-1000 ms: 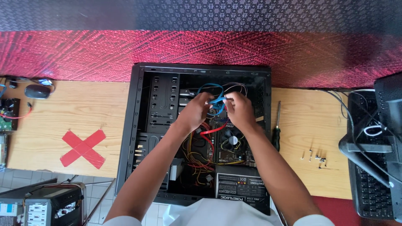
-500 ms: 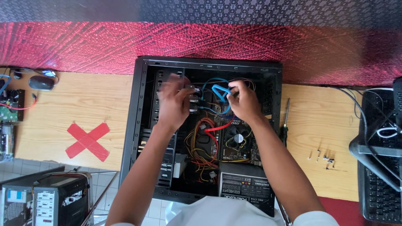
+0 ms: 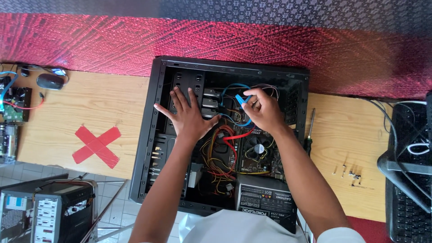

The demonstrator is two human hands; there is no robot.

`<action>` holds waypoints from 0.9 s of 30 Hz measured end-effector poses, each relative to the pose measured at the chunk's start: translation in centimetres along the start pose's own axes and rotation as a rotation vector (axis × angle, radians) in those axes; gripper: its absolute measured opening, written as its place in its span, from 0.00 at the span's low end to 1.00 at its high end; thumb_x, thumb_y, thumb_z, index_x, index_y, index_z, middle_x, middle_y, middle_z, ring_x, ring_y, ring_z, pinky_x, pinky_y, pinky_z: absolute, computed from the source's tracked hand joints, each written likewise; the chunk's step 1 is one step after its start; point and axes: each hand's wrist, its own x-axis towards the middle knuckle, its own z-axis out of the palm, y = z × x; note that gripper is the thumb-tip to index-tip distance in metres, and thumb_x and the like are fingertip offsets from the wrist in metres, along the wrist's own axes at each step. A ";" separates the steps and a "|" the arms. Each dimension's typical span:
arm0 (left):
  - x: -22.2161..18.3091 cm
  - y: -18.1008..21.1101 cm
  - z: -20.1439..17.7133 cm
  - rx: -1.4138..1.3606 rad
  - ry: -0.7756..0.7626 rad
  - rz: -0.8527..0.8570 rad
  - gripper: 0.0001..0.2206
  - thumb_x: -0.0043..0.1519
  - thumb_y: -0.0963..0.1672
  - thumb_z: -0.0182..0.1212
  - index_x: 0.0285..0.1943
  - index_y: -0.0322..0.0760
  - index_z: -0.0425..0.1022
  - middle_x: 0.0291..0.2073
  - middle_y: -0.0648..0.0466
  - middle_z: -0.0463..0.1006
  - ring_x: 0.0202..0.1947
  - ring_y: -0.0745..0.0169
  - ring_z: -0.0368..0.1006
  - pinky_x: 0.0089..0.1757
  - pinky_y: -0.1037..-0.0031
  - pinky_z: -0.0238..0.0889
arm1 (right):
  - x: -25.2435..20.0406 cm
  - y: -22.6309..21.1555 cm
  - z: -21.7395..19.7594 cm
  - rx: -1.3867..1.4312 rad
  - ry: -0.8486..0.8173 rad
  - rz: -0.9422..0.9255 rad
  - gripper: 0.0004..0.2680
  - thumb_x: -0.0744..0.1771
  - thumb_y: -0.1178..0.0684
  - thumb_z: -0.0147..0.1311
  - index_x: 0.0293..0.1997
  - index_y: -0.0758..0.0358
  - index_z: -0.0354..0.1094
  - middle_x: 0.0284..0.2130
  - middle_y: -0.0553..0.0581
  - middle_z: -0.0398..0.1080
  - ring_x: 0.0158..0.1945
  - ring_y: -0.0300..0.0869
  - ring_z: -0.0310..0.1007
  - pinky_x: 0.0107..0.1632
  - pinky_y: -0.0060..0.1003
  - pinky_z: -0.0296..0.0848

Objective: The person connects several internal data and power cables to a motherboard and storage drives inside a computer case, then slides the side panel onto the case and prepares to secure it.

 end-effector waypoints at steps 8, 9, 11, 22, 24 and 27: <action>0.0 -0.8 0.7 -0.030 0.089 0.035 0.57 0.51 0.69 0.53 0.82 0.34 0.46 0.79 0.28 0.39 0.79 0.29 0.30 0.58 0.17 0.18 | -2.9 -2.7 6.0 -0.371 0.111 -0.470 0.02 0.66 0.57 0.56 0.38 0.54 0.73 0.31 0.54 0.71 0.33 0.50 0.74 0.36 0.39 0.74; -0.3 -0.8 0.8 -0.023 0.095 0.042 0.55 0.51 0.68 0.55 0.82 0.35 0.46 0.79 0.29 0.39 0.79 0.29 0.30 0.59 0.17 0.18 | -3.9 -1.7 7.8 -0.463 0.014 -0.465 0.01 0.66 0.57 0.55 0.36 0.55 0.72 0.30 0.54 0.71 0.34 0.48 0.76 0.35 0.36 0.76; -0.4 -0.7 0.9 -0.026 0.078 0.037 0.56 0.51 0.69 0.53 0.82 0.35 0.46 0.79 0.29 0.39 0.79 0.30 0.30 0.59 0.17 0.18 | -3.3 1.7 8.9 -0.633 -0.208 -0.205 0.10 0.62 0.60 0.58 0.47 0.61 0.67 0.38 0.60 0.70 0.40 0.54 0.76 0.38 0.46 0.79; -0.1 -0.9 0.7 0.019 0.036 0.028 0.56 0.51 0.69 0.52 0.82 0.35 0.44 0.79 0.29 0.38 0.79 0.30 0.30 0.59 0.17 0.15 | 0.4 4.7 9.2 -0.827 -0.402 -0.282 0.07 0.65 0.55 0.51 0.43 0.55 0.74 0.33 0.52 0.76 0.35 0.49 0.81 0.35 0.44 0.80; -0.2 -0.8 0.6 0.026 0.055 0.032 0.56 0.52 0.69 0.50 0.82 0.34 0.46 0.78 0.28 0.40 0.79 0.29 0.32 0.59 0.18 0.14 | 0.2 4.9 9.2 -0.880 -0.350 -0.372 0.05 0.65 0.54 0.51 0.40 0.55 0.73 0.32 0.52 0.75 0.34 0.49 0.81 0.34 0.43 0.79; -0.4 -0.9 0.4 0.051 0.065 0.033 0.56 0.51 0.69 0.52 0.82 0.35 0.47 0.78 0.29 0.41 0.79 0.29 0.34 0.59 0.18 0.16 | 0.2 4.6 8.9 -0.889 -0.385 -0.362 0.07 0.66 0.52 0.49 0.43 0.55 0.73 0.34 0.52 0.75 0.37 0.50 0.81 0.36 0.45 0.79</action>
